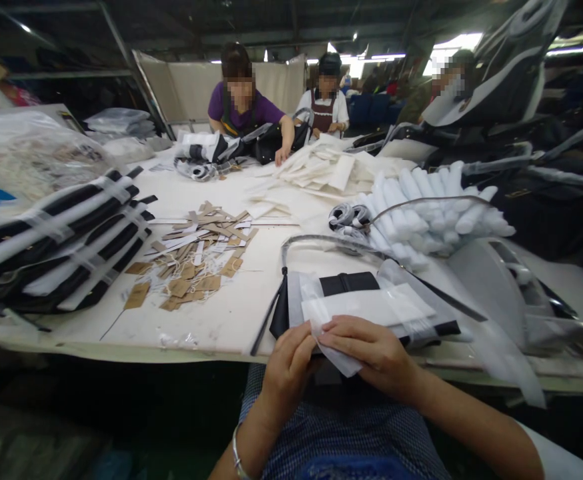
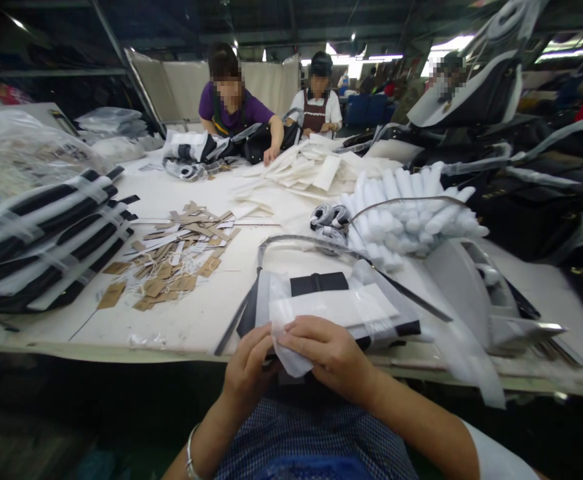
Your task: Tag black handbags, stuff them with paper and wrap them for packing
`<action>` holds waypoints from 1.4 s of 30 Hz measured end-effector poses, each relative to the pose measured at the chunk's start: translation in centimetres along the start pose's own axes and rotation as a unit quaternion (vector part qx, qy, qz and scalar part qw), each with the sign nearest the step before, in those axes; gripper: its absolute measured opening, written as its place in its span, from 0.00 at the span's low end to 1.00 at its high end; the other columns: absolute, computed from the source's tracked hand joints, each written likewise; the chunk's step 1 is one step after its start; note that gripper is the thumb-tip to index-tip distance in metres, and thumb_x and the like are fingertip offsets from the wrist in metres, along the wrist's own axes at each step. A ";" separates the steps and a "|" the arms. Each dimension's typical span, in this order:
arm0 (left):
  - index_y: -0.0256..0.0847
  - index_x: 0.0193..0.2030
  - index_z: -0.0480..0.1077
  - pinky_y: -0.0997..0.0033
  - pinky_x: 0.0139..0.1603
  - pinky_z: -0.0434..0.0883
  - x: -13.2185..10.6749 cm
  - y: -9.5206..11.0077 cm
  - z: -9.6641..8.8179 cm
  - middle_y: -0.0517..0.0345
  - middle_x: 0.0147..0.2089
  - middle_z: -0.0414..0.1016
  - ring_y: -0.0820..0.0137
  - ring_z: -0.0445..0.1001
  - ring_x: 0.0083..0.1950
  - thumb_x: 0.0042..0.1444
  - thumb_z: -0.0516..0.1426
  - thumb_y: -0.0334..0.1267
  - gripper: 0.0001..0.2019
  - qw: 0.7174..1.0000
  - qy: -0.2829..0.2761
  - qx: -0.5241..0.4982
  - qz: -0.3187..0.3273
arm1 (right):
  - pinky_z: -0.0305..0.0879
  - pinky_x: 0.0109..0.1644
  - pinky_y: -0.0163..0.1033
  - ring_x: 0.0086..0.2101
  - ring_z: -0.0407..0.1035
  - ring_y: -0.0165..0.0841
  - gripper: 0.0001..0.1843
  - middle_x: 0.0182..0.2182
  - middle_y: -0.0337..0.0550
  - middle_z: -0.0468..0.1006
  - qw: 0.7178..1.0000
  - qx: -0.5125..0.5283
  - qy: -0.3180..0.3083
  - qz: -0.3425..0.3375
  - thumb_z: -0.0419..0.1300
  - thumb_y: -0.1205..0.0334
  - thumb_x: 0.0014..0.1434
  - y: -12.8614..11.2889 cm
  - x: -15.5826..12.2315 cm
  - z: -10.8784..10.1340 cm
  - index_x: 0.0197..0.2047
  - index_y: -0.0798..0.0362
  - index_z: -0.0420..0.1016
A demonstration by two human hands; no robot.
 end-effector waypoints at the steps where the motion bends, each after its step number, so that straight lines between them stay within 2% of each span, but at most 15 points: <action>1: 0.36 0.61 0.65 0.61 0.58 0.75 -0.1 -0.1 0.0 0.42 0.56 0.74 0.63 0.73 0.60 0.65 0.57 0.34 0.18 1.000 0.005 -0.002 -0.006 | 0.73 0.57 0.47 0.49 0.75 0.36 0.23 0.44 0.48 0.82 1.000 -0.008 0.006 -0.012 0.52 0.75 0.64 -0.1 -0.1 0.1 0.59 0.52 0.74; 4: 0.43 0.67 0.59 0.57 0.58 0.76 -0.1 -0.1 -0.1 0.41 0.69 0.61 0.58 0.66 0.67 0.64 0.58 0.30 0.26 1.000 0.021 -0.012 -0.006 | 0.72 0.58 0.48 0.49 0.75 0.35 0.21 0.43 0.49 0.83 0.998 -0.033 0.020 -0.039 0.52 0.76 0.64 -0.6 -0.1 0.2 0.56 0.54 0.75; 6: 0.44 0.69 0.57 0.54 0.59 0.75 0.3 0.2 -0.3 0.42 0.72 0.57 0.56 0.61 0.70 0.65 0.55 0.28 0.27 1.000 0.012 -0.011 0.011 | 0.71 0.60 0.49 0.51 0.75 0.35 0.18 0.44 0.49 0.83 0.997 -0.049 0.024 -0.058 0.53 0.76 0.64 -1.1 -0.4 0.2 0.54 0.56 0.76; 10: 0.36 0.67 0.62 0.52 0.64 0.71 1.0 0.7 -0.3 0.44 0.62 0.73 0.58 0.63 0.69 0.68 0.51 0.27 0.21 0.997 -0.064 -0.011 0.052 | 0.70 0.60 0.46 0.52 0.74 0.35 0.16 0.45 0.49 0.83 0.994 -0.062 0.028 -0.083 0.61 0.73 0.62 -2.4 -2.8 -0.4 0.53 0.58 0.76; 12: 0.36 0.66 0.63 0.54 0.63 0.71 1.2 0.6 -0.4 0.45 0.61 0.74 0.61 0.66 0.68 0.68 0.50 0.27 0.21 0.996 -0.074 -0.014 0.055 | 0.71 0.58 0.43 0.52 0.74 0.35 0.16 0.46 0.50 0.83 0.993 -0.092 0.027 -0.073 0.61 0.73 0.62 -2.7 -4.8 -0.4 0.53 0.59 0.76; 15: 0.38 0.67 0.62 0.56 0.63 0.71 1.3 0.4 -0.3 0.47 0.62 0.73 0.64 0.67 0.67 0.68 0.47 0.24 0.22 0.996 -0.080 -0.016 0.047 | 0.70 0.54 0.44 0.51 0.73 0.36 0.15 0.47 0.47 0.83 0.982 -0.185 0.002 -0.047 0.55 0.71 0.67 -2.3 -7.3 1.2 0.54 0.57 0.76; 19: 0.38 0.68 0.61 0.56 0.64 0.70 1.2 0.5 -0.2 0.47 0.62 0.73 0.64 0.66 0.68 0.67 0.46 0.23 0.23 0.995 -0.084 -0.012 0.050 | 0.66 0.47 0.43 0.43 0.74 0.36 0.13 0.43 0.43 0.84 0.965 -0.258 0.033 -0.040 0.54 0.69 0.68 -1.4 -7.8 3.8 0.47 0.52 0.80; 22: 0.37 0.68 0.61 0.54 0.64 0.69 1.2 0.6 -0.2 0.46 0.63 0.71 0.62 0.64 0.69 0.67 0.46 0.23 0.24 0.994 -0.091 -0.005 0.063 | 0.65 0.44 0.41 0.38 0.73 0.33 0.10 0.35 0.42 0.84 0.968 -0.240 0.067 -0.025 0.57 0.67 0.66 -1.1 -6.4 4.6 0.36 0.52 0.80; 24: 0.36 0.68 0.60 0.52 0.65 0.69 1.1 0.6 -0.1 0.45 0.64 0.70 0.60 0.62 0.70 0.68 0.47 0.24 0.23 0.992 -0.100 0.002 0.073 | 0.66 0.46 0.41 0.37 0.73 0.32 0.11 0.31 0.40 0.83 0.974 -0.212 0.075 -0.025 0.58 0.67 0.66 -1.6 -5.6 4.7 0.33 0.52 0.79; 29: 0.37 0.68 0.61 0.54 0.64 0.69 1.1 0.5 0.0 0.46 0.64 0.71 0.59 0.61 0.70 0.69 0.48 0.27 0.22 0.992 -0.092 0.025 0.084 | 0.66 0.58 0.41 0.39 0.76 0.29 0.10 0.31 0.38 0.83 0.992 -0.107 0.048 -0.055 0.56 0.67 0.68 -4.6 -6.6 5.5 0.39 0.52 0.79; 33: 0.36 0.67 0.62 0.56 0.64 0.70 1.2 0.7 0.0 0.45 0.63 0.72 0.61 0.65 0.68 0.69 0.50 0.30 0.21 0.992 -0.085 0.035 0.086 | 0.70 0.54 0.38 0.38 0.78 0.28 0.12 0.32 0.40 0.84 0.999 -0.044 0.019 -0.015 0.53 0.64 0.70 -5.8 -8.5 6.2 0.41 0.53 0.78; 36: 0.35 0.67 0.62 0.55 0.64 0.70 1.1 0.7 0.1 0.46 0.63 0.72 0.61 0.67 0.67 0.68 0.51 0.30 0.21 0.992 -0.089 0.036 0.078 | 0.72 0.50 0.35 0.39 0.78 0.29 0.12 0.32 0.40 0.83 0.999 -0.009 -0.027 -0.015 0.53 0.63 0.70 -6.1 -7.9 4.6 0.41 0.53 0.78; 38: 0.35 0.67 0.62 0.55 0.64 0.70 1.0 0.7 0.2 0.46 0.63 0.72 0.61 0.67 0.67 0.69 0.50 0.30 0.21 0.992 -0.091 0.034 0.078 | 0.71 0.52 0.36 0.41 0.78 0.30 0.09 0.34 0.42 0.83 0.998 -0.002 -0.044 -0.053 0.56 0.61 0.69 -6.0 -6.2 2.3 0.43 0.54 0.77; 40: 0.36 0.67 0.62 0.54 0.64 0.70 0.9 0.7 0.2 0.46 0.63 0.72 0.62 0.67 0.67 0.69 0.49 0.30 0.20 0.992 -0.089 0.034 0.079 | 0.68 0.58 0.41 0.46 0.77 0.33 0.12 0.41 0.47 0.83 0.998 -0.044 -0.018 -0.052 0.58 0.59 0.67 -4.6 -3.4 -0.7 0.50 0.55 0.75; 42: 0.36 0.67 0.63 0.55 0.64 0.69 0.9 0.7 0.1 0.46 0.63 0.72 0.62 0.66 0.67 0.70 0.48 0.31 0.20 0.992 -0.087 0.037 0.080 | 0.65 0.61 0.45 0.50 0.74 0.35 0.14 0.48 0.49 0.82 0.991 -0.130 0.012 0.033 0.55 0.62 0.68 -1.4 -0.1 -3.0 0.54 0.53 0.75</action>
Point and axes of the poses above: each hand's wrist, its own x-axis towards the middle knuckle, its own z-axis out of the palm, y = z × x, the point moved 6 cm from there along x, towards the middle knuckle
